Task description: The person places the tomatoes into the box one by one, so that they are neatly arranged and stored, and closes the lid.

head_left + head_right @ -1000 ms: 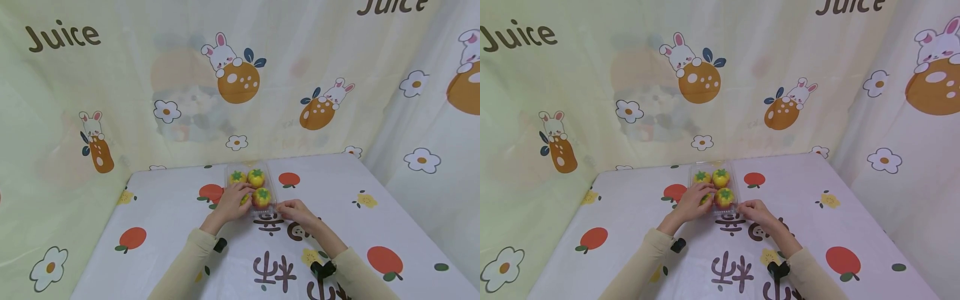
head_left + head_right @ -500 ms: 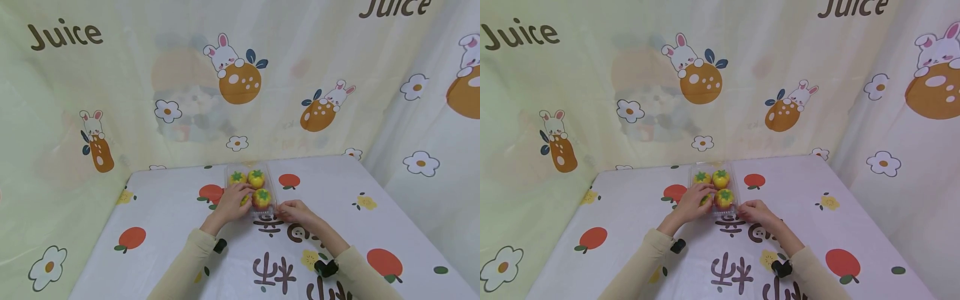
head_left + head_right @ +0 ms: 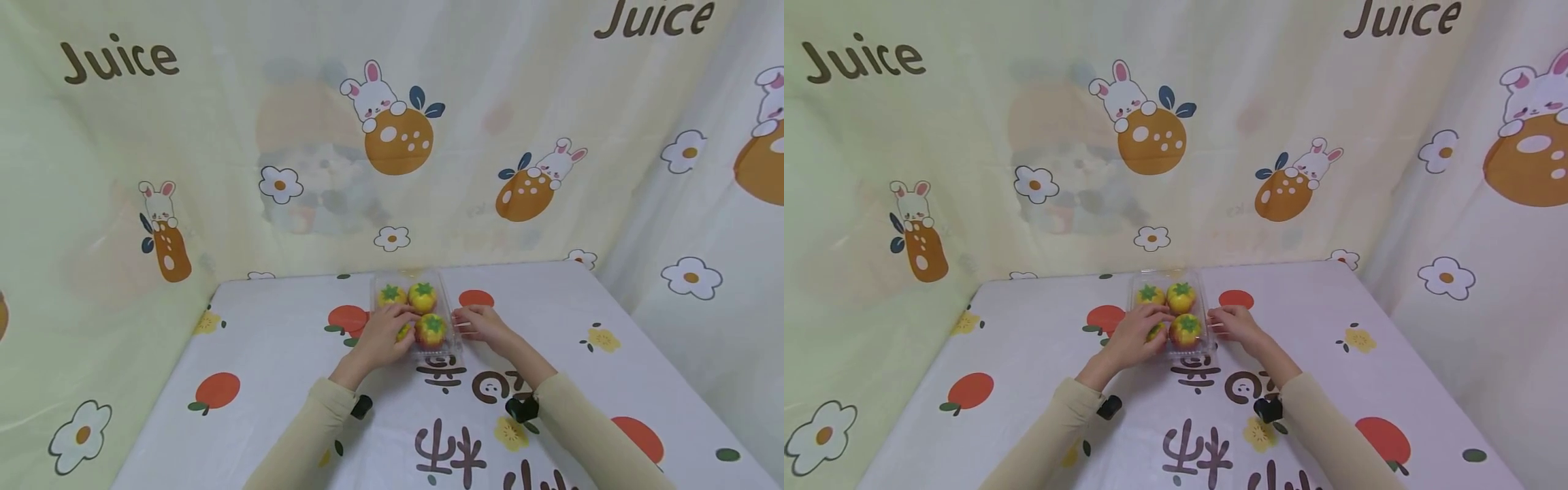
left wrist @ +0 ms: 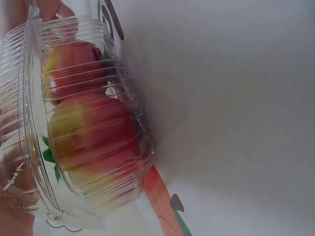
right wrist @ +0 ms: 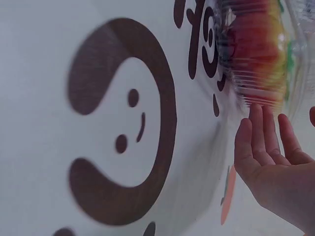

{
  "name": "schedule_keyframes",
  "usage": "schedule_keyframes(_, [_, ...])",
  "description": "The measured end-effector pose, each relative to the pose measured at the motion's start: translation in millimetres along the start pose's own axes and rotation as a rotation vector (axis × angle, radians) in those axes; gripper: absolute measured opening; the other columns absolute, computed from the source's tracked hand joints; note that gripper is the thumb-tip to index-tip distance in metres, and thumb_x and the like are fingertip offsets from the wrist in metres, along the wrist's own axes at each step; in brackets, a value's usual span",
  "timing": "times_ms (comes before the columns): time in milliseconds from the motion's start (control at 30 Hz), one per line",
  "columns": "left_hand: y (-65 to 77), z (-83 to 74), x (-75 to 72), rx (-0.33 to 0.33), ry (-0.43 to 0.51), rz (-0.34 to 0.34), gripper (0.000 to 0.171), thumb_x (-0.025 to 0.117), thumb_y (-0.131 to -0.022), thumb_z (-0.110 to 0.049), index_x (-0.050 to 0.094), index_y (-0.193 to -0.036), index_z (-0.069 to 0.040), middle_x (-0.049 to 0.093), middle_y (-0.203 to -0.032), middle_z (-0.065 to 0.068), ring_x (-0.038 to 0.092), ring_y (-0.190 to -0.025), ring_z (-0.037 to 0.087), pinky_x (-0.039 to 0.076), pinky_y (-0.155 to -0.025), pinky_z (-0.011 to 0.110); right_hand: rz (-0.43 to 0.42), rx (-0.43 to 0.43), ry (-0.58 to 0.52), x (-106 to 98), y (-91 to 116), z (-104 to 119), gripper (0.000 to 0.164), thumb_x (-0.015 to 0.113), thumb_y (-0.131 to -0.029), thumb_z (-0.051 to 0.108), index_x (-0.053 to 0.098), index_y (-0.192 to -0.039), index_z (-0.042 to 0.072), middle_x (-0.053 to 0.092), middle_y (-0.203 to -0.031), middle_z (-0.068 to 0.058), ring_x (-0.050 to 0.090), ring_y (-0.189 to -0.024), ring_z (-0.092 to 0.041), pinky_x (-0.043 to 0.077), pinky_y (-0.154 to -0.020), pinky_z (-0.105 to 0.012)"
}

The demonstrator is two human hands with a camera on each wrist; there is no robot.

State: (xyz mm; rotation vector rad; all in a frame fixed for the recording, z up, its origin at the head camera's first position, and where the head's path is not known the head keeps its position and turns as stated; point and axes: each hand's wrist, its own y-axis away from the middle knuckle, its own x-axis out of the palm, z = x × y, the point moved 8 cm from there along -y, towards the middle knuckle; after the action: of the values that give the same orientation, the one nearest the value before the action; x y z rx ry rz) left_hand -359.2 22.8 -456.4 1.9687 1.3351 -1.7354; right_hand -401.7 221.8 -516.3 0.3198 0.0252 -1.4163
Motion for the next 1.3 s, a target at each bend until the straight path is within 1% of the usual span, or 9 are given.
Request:
schedule_keyframes(167, [0.2,1.5,1.3,0.008,0.0,-0.007,0.029,0.057,-0.094,-0.019,0.069,-0.12,-0.01,0.061,-0.13,0.007,0.051,-0.119,0.025,0.041,-0.104,0.042,-0.025,0.02,-0.03,-1,-16,-1,0.045,0.048,-0.103,0.023,0.05,-0.132,-0.012,0.063,-0.121,-0.025,0.066,-0.091,-0.015,0.053,-0.091,-0.04])
schedule_keyframes(367, [0.0,1.6,1.3,0.006,-0.009,-0.006,0.029,0.057,-0.095,-0.02,0.069,-0.12,-0.012,0.061,-0.13,0.004,0.051,-0.121,0.023,0.041,-0.104,0.041,-0.062,0.056,-0.043,1,-25,-2,0.041,0.053,-0.1,0.025,0.056,-0.123,-0.008,0.067,-0.112,-0.017,0.065,-0.082,-0.012,0.056,-0.075,-0.028])
schedule_keyframes(433, [-0.2,1.7,2.0,-0.001,-0.006,0.002,0.029,0.057,-0.095,-0.02,0.069,-0.12,-0.013,0.06,-0.131,0.004,0.05,-0.122,0.022,0.04,-0.104,0.042,-0.075,0.067,-0.036,1,-28,-3,0.039,0.054,-0.099,0.026,0.057,-0.119,-0.007,0.066,-0.113,-0.018,0.064,-0.082,-0.013,0.055,-0.074,-0.027])
schedule_keyframes(567, [-0.1,2.6,4.7,-0.022,-0.008,0.026,0.029,0.056,-0.096,-0.021,0.069,-0.121,-0.014,0.059,-0.133,0.002,0.049,-0.123,0.021,0.039,-0.105,0.042,-0.084,0.084,-0.015,1,-32,-4,0.039,0.054,-0.1,0.027,0.057,-0.12,-0.006,0.063,-0.12,-0.022,0.064,-0.089,-0.017,0.055,-0.077,-0.028])
schedule_keyframes(600, [0.0,2.9,5.3,-0.026,-0.01,0.031,0.029,0.056,-0.096,-0.021,0.069,-0.121,-0.015,0.059,-0.133,0.002,0.048,-0.123,0.021,0.039,-0.106,0.041,-0.093,0.093,-0.014,1,-32,-4,0.037,0.054,-0.1,0.027,0.058,-0.118,-0.005,0.063,-0.118,-0.021,0.065,-0.09,-0.018,0.055,-0.078,-0.029])
schedule_keyframes(700, [0.3,3.6,5.8,-0.028,-0.009,0.033,0.03,0.056,-0.096,-0.021,0.068,-0.122,-0.014,0.059,-0.133,0.002,0.048,-0.124,0.021,0.039,-0.106,0.041,-0.091,0.101,-0.015,1,-36,-4,0.039,0.054,-0.099,0.028,0.057,-0.119,-0.006,0.062,-0.12,-0.022,0.064,-0.092,-0.019,0.054,-0.077,-0.028])
schedule_keyframes(967, [1.2,5.2,2.9,-0.009,-0.016,0.0,0.03,0.056,-0.096,-0.021,0.068,-0.121,-0.013,0.059,-0.132,0.004,0.048,-0.123,0.023,0.04,-0.104,0.043,-0.089,0.097,-0.066,5,-47,-1,0.045,0.054,-0.099,0.026,0.053,-0.126,-0.009,0.062,-0.119,-0.021,0.063,-0.081,-0.013,0.053,-0.07,-0.025])
schedule_keyframes(1133, [2.6,5.8,5.2,-0.006,-0.026,0.013,0.03,0.055,-0.096,-0.022,0.068,-0.121,-0.013,0.06,-0.132,0.006,0.049,-0.123,0.023,0.039,-0.105,0.042,-0.076,0.111,-0.068,7,-50,-1,0.05,0.048,-0.102,0.026,0.048,-0.138,-0.009,0.056,-0.131,-0.025,0.062,-0.092,-0.017,0.052,-0.076,-0.026])
schedule_keyframes(1300, [0.7,4.6,4.2,0.003,-0.056,0.001,0.029,0.054,-0.097,-0.022,0.068,-0.121,-0.013,0.06,-0.132,0.004,0.049,-0.123,0.022,0.04,-0.105,0.04,-0.072,0.096,-0.043,5,-56,3,0.053,0.047,-0.102,0.027,0.045,-0.14,-0.009,0.052,-0.136,-0.027,0.06,-0.105,-0.025,0.052,-0.083,-0.029])
